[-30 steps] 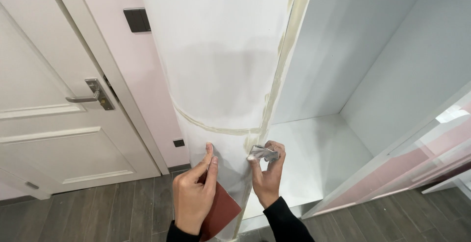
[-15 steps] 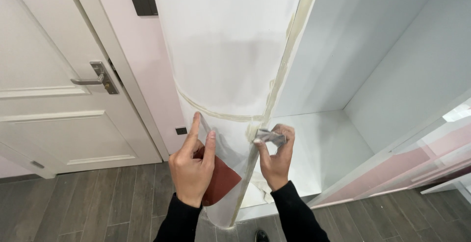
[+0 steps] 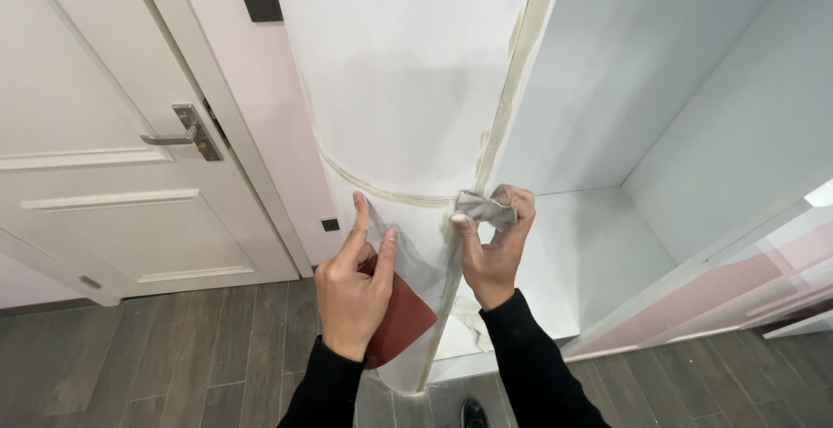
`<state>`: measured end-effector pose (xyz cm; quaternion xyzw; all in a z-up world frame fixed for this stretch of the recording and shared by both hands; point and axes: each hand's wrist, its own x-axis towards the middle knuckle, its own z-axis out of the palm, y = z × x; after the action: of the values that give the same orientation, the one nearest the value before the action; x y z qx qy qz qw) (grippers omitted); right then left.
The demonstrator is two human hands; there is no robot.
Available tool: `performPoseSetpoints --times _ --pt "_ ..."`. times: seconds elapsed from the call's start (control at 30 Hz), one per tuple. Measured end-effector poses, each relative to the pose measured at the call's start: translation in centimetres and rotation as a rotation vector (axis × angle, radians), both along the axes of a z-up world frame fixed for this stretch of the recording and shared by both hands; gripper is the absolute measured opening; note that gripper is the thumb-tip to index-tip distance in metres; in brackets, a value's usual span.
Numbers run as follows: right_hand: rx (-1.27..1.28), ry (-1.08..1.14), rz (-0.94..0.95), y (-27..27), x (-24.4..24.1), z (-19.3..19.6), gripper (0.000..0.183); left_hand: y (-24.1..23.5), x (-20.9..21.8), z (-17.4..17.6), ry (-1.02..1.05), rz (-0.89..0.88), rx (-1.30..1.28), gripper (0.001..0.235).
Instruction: Sanding the curved edge of a white cabinet to smooth out the surface and joints.
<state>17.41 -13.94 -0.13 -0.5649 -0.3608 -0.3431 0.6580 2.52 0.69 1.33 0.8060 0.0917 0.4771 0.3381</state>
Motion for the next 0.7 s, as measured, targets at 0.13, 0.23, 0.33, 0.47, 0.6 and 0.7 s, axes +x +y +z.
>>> performPoseSetpoints --times 0.13,0.23,0.33,0.47,0.6,0.7 --pt "-0.072 -0.018 -0.036 -0.6 0.0 -5.8 0.059 -0.2 -0.2 0.1 0.02 0.013 -0.002 0.066" --pt "-0.079 0.171 -0.07 -0.7 -0.4 -8.7 0.054 -0.2 -0.2 0.2 0.037 0.013 -0.025 0.066" --pt "-0.07 0.071 -0.065 0.0 0.2 -5.3 0.062 -0.2 -0.2 0.2 0.017 0.018 -0.043 0.063" --pt "-0.053 0.024 -0.115 -0.2 0.1 -5.9 0.071 -0.2 -0.2 0.4 0.039 0.024 -0.037 0.065" --pt "-0.022 0.169 -0.011 -0.7 -0.8 -8.1 0.065 -0.2 -0.5 1.0 0.046 -0.001 -0.093 0.061" --pt "-0.002 0.018 -0.103 1.3 0.1 -3.5 0.082 -0.2 -0.1 0.7 0.018 0.006 -0.075 0.061"
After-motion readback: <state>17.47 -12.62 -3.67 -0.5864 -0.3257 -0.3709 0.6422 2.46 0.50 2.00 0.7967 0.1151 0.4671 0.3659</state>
